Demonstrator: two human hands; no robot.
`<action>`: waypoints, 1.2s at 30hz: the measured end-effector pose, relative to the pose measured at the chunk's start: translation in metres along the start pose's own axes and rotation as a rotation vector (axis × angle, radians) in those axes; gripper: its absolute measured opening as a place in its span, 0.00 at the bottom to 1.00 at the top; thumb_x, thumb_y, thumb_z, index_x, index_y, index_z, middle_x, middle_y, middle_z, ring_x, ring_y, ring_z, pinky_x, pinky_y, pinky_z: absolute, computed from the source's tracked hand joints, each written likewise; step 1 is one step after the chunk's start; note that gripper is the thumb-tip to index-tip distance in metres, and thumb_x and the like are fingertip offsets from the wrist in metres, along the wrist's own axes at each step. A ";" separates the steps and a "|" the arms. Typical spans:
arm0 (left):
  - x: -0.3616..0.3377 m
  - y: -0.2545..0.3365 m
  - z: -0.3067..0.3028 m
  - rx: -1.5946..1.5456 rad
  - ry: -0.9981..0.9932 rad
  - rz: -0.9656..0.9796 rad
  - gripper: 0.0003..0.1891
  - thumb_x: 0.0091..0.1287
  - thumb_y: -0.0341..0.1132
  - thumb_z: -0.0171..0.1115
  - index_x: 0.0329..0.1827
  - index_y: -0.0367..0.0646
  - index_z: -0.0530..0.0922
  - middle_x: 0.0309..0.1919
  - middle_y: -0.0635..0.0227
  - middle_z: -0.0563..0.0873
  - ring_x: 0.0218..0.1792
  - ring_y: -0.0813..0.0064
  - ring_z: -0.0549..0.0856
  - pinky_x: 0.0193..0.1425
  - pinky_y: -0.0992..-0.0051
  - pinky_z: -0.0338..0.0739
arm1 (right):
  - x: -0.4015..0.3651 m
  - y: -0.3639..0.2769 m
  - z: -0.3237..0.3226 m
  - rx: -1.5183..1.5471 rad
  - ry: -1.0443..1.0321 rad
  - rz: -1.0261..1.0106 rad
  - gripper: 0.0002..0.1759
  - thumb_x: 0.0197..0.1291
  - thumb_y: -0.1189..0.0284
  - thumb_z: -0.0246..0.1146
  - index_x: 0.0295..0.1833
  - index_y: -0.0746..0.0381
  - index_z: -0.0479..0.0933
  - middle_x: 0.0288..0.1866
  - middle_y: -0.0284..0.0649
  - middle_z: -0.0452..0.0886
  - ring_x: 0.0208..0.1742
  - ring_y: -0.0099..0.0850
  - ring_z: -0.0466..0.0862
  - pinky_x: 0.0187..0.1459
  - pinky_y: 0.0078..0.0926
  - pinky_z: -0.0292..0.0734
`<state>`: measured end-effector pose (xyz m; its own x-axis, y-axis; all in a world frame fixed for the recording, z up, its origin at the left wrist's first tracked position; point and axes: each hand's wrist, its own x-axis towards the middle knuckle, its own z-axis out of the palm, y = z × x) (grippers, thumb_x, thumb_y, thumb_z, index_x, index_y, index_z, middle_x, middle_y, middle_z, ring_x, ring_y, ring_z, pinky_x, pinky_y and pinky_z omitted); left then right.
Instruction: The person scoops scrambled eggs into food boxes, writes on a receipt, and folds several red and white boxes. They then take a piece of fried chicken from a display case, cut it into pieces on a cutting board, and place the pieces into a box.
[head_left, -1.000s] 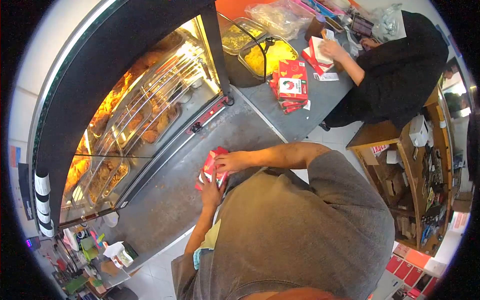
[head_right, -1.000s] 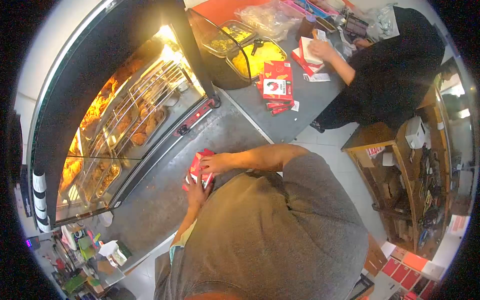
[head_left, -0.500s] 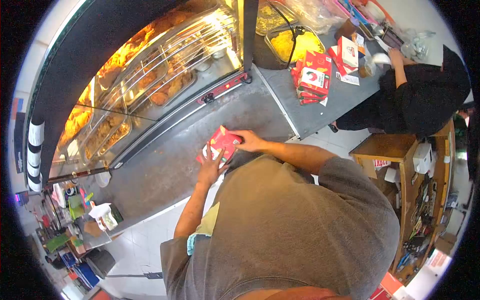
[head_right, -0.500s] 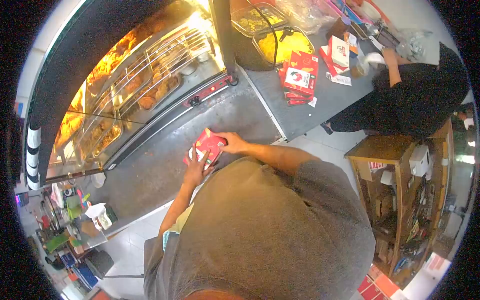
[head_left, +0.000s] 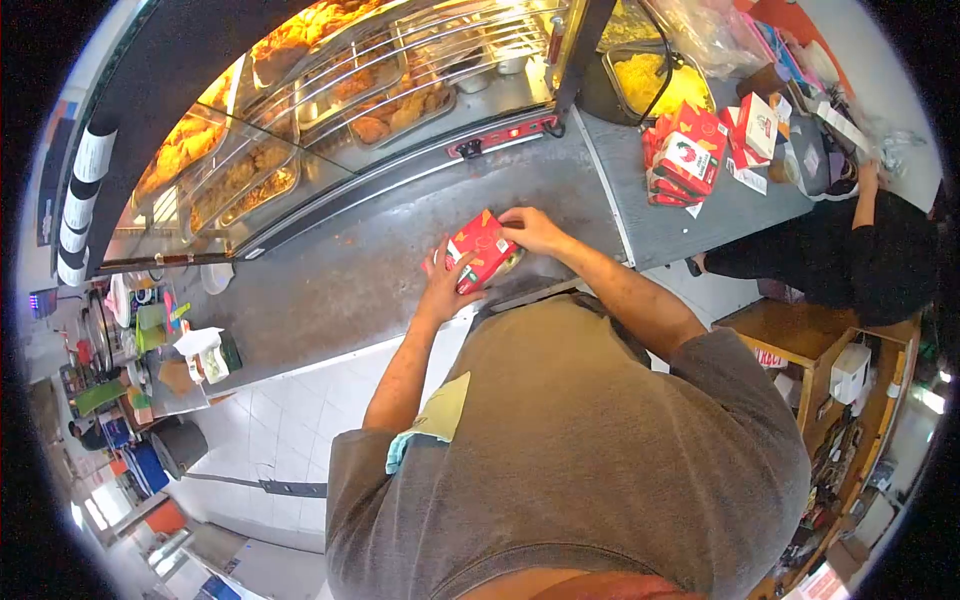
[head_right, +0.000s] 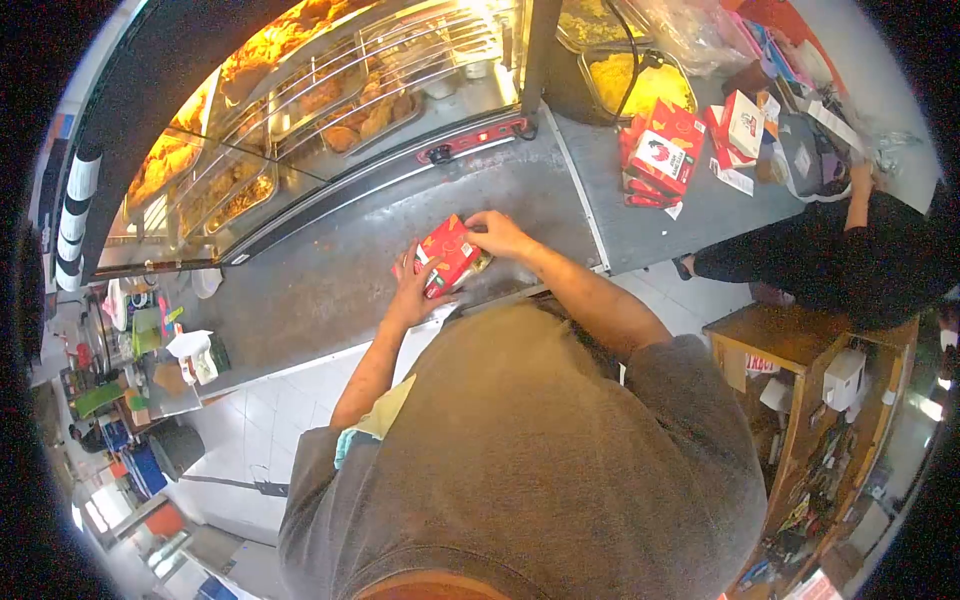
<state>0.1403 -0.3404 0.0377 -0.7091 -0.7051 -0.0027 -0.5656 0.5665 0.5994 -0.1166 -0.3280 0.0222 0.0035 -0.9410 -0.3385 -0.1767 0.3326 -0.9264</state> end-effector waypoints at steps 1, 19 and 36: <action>0.000 0.000 -0.002 -0.012 -0.029 -0.016 0.45 0.41 0.49 0.81 0.68 0.64 0.70 0.75 0.46 0.47 0.70 0.34 0.52 0.70 0.41 0.55 | 0.002 -0.001 0.001 0.003 0.021 0.011 0.25 0.55 0.63 0.70 0.52 0.70 0.79 0.49 0.49 0.84 0.52 0.35 0.83 0.54 0.30 0.77; -0.003 -0.008 -0.004 -0.122 0.007 0.040 0.44 0.41 0.43 0.80 0.67 0.62 0.70 0.72 0.48 0.55 0.69 0.37 0.55 0.71 0.45 0.55 | -0.020 -0.032 0.017 -0.087 0.196 0.056 0.20 0.61 0.65 0.65 0.52 0.69 0.79 0.48 0.45 0.84 0.50 0.33 0.84 0.53 0.28 0.77; 0.026 -0.025 -0.035 -0.312 -0.142 -0.022 0.45 0.38 0.38 0.69 0.68 0.46 0.67 0.66 0.51 0.71 0.68 0.51 0.68 0.73 0.58 0.57 | 0.007 0.034 -0.011 0.310 -0.127 0.162 0.25 0.56 0.66 0.69 0.57 0.66 0.78 0.49 0.45 0.84 0.49 0.31 0.83 0.47 0.27 0.78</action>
<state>0.1501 -0.3877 0.0507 -0.7621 -0.6370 -0.1164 -0.4408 0.3786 0.8139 -0.1334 -0.3241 -0.0102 0.1253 -0.8656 -0.4847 0.1212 0.4983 -0.8585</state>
